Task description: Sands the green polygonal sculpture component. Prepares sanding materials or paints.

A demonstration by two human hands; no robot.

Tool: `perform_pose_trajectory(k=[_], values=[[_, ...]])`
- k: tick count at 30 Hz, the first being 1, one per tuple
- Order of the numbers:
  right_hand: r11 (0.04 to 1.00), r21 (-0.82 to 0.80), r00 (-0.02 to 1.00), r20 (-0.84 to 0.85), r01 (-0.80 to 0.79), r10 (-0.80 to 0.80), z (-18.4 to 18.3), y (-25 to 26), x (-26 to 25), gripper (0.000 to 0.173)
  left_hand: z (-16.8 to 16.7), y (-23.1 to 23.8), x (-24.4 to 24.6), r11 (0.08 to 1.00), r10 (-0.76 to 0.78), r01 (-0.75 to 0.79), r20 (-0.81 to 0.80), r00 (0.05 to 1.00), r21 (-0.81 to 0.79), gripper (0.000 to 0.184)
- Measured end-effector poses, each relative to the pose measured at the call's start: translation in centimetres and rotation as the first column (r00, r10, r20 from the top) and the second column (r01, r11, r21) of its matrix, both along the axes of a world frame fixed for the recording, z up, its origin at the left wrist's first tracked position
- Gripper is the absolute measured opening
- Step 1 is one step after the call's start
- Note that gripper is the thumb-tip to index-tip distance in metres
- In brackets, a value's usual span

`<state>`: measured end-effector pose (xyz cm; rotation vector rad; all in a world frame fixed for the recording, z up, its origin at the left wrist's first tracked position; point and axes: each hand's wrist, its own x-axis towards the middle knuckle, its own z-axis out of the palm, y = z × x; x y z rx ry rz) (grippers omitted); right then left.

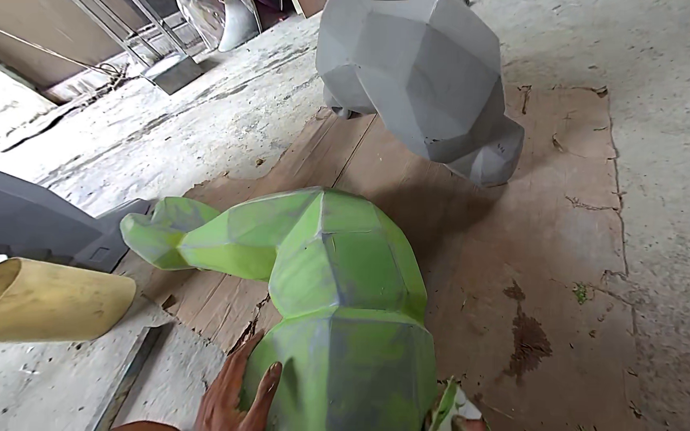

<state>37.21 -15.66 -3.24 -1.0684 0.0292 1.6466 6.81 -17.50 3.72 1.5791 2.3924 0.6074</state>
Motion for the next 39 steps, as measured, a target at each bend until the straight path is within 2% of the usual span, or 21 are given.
perform_pose_trajectory(k=[4, 9, 15, 23, 26, 28, 31, 34, 37, 39], values=[[0.988, 0.111, 0.994, -0.032, 0.110, -0.108, 1.8, 4.7, 1.7, 0.029, 0.1, 0.0, -0.1, 0.998, -0.058, 0.057, 0.020, 0.998, 0.013, 0.076], [0.988, 0.142, 0.997, -0.064, 0.056, -0.047, 1.4, 7.6, 2.9, 0.030, -0.1, -0.2, -0.3, 0.995, -0.097, 0.097, 0.020, 0.995, 0.020, 0.080], [0.986, 0.159, 0.976, 0.215, -0.051, 0.015, 2.6, 10.7, 3.2, 0.024, 0.0, -0.1, 0.2, 0.998, -0.058, 0.058, 0.003, 0.998, 0.010, 0.080], [0.937, 0.213, 0.897, 0.405, -0.278, 0.174, 5.3, 15.2, 2.3, 0.023, -0.5, 0.5, 1.3, 0.998, 0.034, -0.029, -0.107, 0.994, 0.049, 0.074], [0.840, 0.353, 0.837, 0.510, -0.412, 0.196, 5.9, 17.0, 2.0, 0.029, -0.6, 0.7, 1.6, 0.996, 0.050, -0.041, -0.121, 0.991, 0.075, 0.072], [0.713, 0.457, 0.772, 0.607, -0.532, 0.188, 6.6, 19.0, 1.8, 0.030, -0.6, 0.8, 1.8, 0.995, 0.061, -0.050, -0.121, 0.991, 0.089, 0.070], [0.492, 0.548, 0.683, 0.717, -0.676, 0.140, 8.2, 22.2, 0.9, 0.022, -0.6, 0.9, 1.8, 0.995, 0.036, -0.024, -0.126, 0.991, 0.101, 0.069], [0.418, 0.589, 0.689, 0.711, -0.691, 0.138, 8.6, 24.2, -0.2, 0.024, -0.8, 0.9, 1.6, 0.995, 0.007, 0.007, -0.140, 0.990, 0.104, 0.071], [0.463, 0.568, 0.687, 0.714, -0.681, 0.135, 8.3, 24.6, -0.7, 0.031, -0.8, 1.0, 1.6, 0.995, -0.003, 0.017, -0.144, 0.990, 0.097, 0.071], [0.588, 0.517, 0.721, 0.671, -0.622, 0.173, 7.7, 23.7, -0.9, 0.037, -0.6, 0.9, 1.9, 0.997, 0.005, 0.006, -0.156, 0.988, 0.071, 0.071]])
